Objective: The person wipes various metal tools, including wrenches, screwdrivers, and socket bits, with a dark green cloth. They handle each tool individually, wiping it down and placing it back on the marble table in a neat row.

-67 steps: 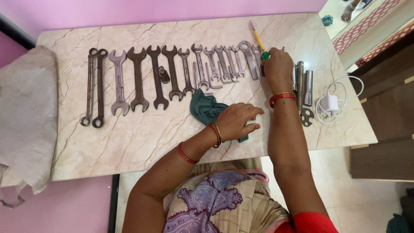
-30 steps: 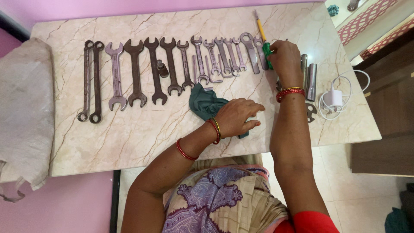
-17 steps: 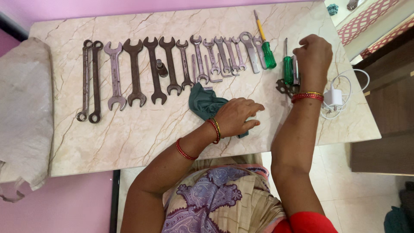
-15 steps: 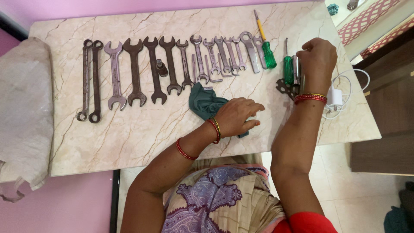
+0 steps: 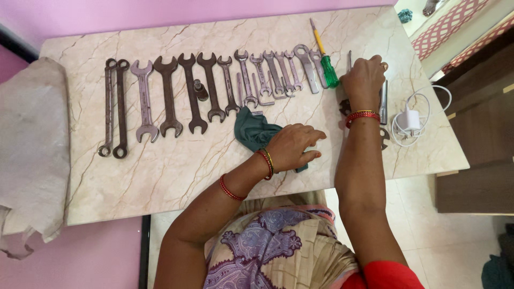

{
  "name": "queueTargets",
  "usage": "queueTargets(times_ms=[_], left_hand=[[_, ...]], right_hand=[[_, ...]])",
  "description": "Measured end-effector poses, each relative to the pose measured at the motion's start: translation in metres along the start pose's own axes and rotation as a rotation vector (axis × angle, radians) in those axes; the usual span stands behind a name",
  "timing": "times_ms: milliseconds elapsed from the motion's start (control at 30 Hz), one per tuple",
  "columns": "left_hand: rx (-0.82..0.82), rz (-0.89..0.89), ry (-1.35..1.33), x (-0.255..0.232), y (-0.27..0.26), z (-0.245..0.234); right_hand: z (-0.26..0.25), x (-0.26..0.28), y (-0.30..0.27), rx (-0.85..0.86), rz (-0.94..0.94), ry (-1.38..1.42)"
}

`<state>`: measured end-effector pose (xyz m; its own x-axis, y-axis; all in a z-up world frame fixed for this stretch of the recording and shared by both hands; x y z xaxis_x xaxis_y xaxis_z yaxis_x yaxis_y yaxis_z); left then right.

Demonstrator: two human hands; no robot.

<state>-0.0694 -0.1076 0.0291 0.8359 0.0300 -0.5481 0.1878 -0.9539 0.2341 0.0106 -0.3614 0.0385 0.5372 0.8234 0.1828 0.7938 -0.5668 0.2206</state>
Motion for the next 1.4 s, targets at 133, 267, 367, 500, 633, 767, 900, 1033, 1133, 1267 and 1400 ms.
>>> queueTargets(times_ms=[133,267,367,500,633,767,900,1033,1133,1267,1400], left_hand=[[0.039,0.047,-0.125,0.001,0.0,0.001],[-0.001,0.143,-0.238,-0.004,-0.001,-0.002],[-0.051,0.157,-0.34,-0.004,-0.002,-0.009],[-0.111,0.178,-0.438,-0.008,-0.007,-0.022],[-0.11,0.146,-0.475,-0.006,-0.007,-0.027],[-0.104,0.151,-0.443,-0.007,-0.005,-0.024],[-0.115,0.167,-0.39,-0.01,-0.005,-0.025],[-0.108,0.113,-0.435,-0.005,-0.005,-0.026],[-0.177,0.122,-0.459,-0.002,-0.006,-0.034],[-0.353,0.119,-0.481,0.006,-0.013,-0.048],[-0.491,0.055,-0.514,0.019,-0.019,-0.058]], right_hand=[[0.005,0.002,0.002,-0.026,0.014,-0.028],[0.012,-0.004,0.008,-0.015,0.042,-0.031],[0.014,-0.008,0.01,-0.064,0.028,-0.036],[0.009,-0.011,0.011,-0.012,0.018,0.03],[-0.006,0.001,-0.001,0.002,-0.003,0.059],[0.002,0.003,0.003,-0.061,-0.043,-0.024],[0.025,-0.01,0.016,-0.006,-0.023,-0.041],[0.011,-0.005,0.007,-0.091,-0.024,-0.052],[-0.01,0.005,-0.007,-0.195,-0.057,-0.024],[-0.019,0.01,-0.012,-0.224,-0.13,0.099],[-0.033,0.008,-0.012,-0.205,-0.14,0.18]])
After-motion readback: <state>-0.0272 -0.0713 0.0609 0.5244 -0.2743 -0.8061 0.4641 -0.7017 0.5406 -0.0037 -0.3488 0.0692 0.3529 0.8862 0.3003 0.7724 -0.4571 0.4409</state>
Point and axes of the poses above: each hand's wrist, its own y-axis towards the middle knuckle, its own z-axis out of the palm, x = y × z, the point moved 8 cm from there along y, towards the middle knuckle, and after that the axes turned 11 degrees about x, right-handed, at the moved point
